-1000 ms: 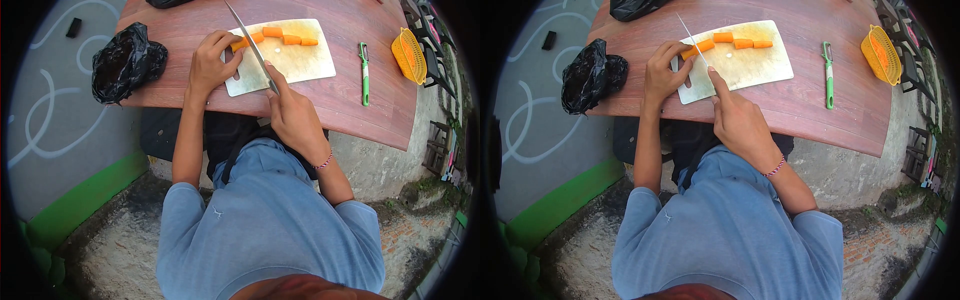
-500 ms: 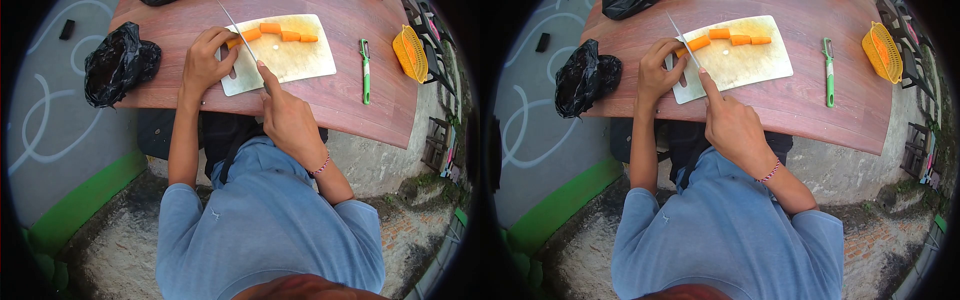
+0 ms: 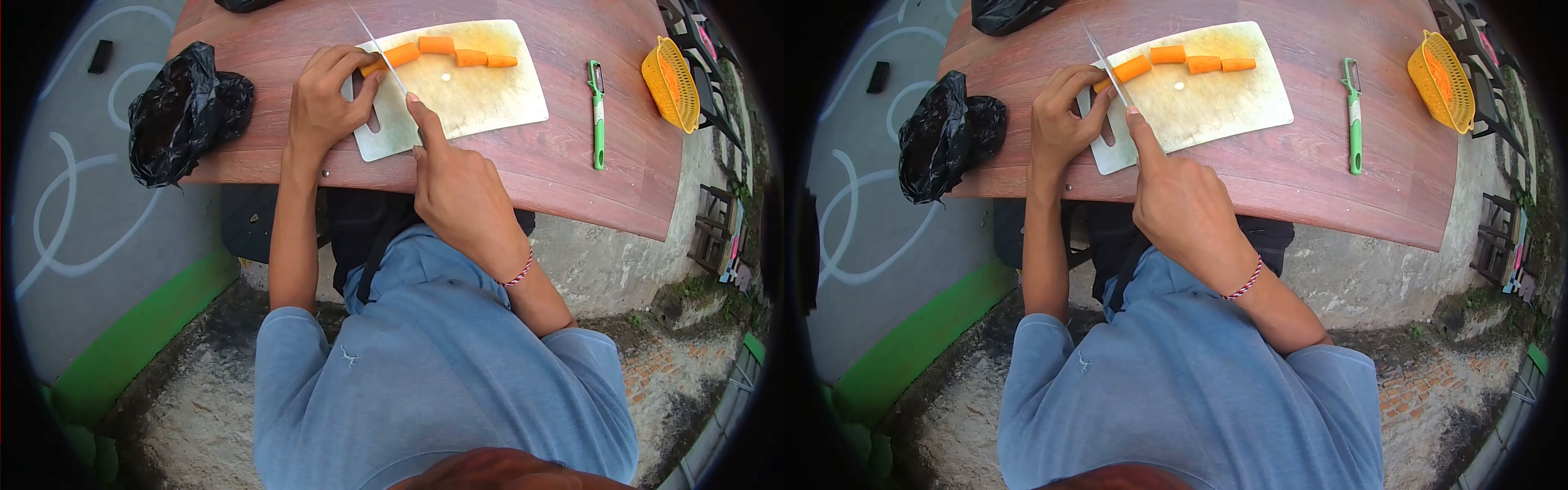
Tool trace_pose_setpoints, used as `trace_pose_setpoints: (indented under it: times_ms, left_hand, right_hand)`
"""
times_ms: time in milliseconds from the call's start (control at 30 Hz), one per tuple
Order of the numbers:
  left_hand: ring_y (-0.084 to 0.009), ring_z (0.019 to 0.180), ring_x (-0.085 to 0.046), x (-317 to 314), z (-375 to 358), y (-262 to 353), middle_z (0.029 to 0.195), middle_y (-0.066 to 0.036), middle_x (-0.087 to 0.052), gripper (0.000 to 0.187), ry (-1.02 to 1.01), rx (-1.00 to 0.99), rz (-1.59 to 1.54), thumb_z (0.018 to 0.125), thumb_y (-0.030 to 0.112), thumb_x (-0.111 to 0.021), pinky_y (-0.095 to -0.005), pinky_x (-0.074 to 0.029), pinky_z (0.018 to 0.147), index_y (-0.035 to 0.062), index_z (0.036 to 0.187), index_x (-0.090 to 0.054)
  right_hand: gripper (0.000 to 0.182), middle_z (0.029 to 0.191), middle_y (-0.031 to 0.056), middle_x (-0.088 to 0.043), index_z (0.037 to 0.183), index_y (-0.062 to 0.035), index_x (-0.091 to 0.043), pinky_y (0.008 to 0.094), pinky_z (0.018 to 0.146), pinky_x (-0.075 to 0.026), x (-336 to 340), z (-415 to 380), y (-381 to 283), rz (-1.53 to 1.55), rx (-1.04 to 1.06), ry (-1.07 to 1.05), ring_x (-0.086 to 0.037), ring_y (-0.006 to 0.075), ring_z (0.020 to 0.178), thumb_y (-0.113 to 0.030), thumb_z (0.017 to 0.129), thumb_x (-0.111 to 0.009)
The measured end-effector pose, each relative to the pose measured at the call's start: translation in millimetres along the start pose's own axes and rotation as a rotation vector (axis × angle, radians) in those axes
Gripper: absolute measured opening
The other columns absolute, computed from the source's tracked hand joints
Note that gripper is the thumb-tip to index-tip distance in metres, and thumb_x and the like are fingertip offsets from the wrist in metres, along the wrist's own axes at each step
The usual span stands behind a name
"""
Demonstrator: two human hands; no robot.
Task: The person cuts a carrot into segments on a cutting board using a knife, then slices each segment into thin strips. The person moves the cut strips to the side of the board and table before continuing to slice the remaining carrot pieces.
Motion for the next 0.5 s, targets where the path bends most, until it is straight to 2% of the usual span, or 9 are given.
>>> trace_pose_setpoints:
  times_ms: [133,200,300,367,500]
  left_hand:
    - [-0.0320,0.091,-0.070,2.2,-1.5,5.8,0.104,-0.012,-0.076,0.024,0.018,-0.047,0.102,0.081,0.004,-0.084,-0.0402,-0.057,0.079,0.0004,0.103,-0.076]
    - [-0.0327,0.093,-0.070,2.1,-3.6,6.3,0.104,-0.012,-0.076,0.026,0.023,-0.047,0.133,0.080,0.005,-0.084,-0.0412,-0.056,0.082,0.0004,0.104,-0.076]
    - [-0.0331,0.094,-0.069,0.7,-2.5,3.9,0.105,-0.013,-0.075,0.028,0.020,-0.043,0.163,0.082,0.007,-0.084,-0.0420,-0.055,0.084,0.0008,0.108,-0.077]
    - [-0.0302,0.095,-0.067,-1.8,-3.6,-2.3,0.105,-0.007,-0.074,0.024,0.034,-0.011,0.174,0.085,0.015,-0.082,-0.0429,-0.052,0.085,0.0053,0.106,-0.079]
    - [-0.0301,0.097,-0.066,-2.5,-3.5,-3.6,0.106,-0.007,-0.073,0.023,0.027,0.003,0.188,0.087,0.017,-0.080,-0.0431,-0.051,0.086,0.0058,0.108,-0.079]
  right_hand:
    - [0.055,0.069,0.0304,-0.065,0.156,-0.0069,-0.039,0.0627,0.070,-0.051,1.2,5.5,-0.2,0.016,0.028,0.024,-0.067,0.0525,0.069,-0.009,0.103,-0.054]
    - [0.067,0.074,0.0336,-0.066,0.154,0.0000,-0.043,0.0634,0.070,-0.053,0.6,8.5,-0.3,0.046,0.024,0.038,-0.067,0.0546,0.072,-0.002,0.089,-0.057]
    - [0.066,0.074,0.0343,-0.066,0.154,-0.0009,-0.044,0.0640,0.072,-0.052,0.6,11.1,1.2,0.072,0.003,0.021,-0.067,0.0551,0.073,-0.003,0.090,-0.057]
    - [0.064,0.075,0.0347,-0.066,0.154,-0.0012,-0.044,0.0641,0.072,-0.052,-0.5,13.3,2.1,0.065,0.005,0.020,-0.067,0.0552,0.073,-0.003,0.091,-0.056]
    - [0.060,0.076,0.0355,-0.066,0.153,-0.0008,-0.043,0.0649,0.073,-0.052,-0.6,16.8,0.3,0.072,0.001,0.018,-0.068,0.0555,0.075,-0.004,0.095,-0.054]
Point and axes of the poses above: each hand's wrist, its own z-axis towards the middle knuckle, its own x-axis out of the back of the hand, y = z × x, the point moved 8 cm from there along z, towards the middle knuckle
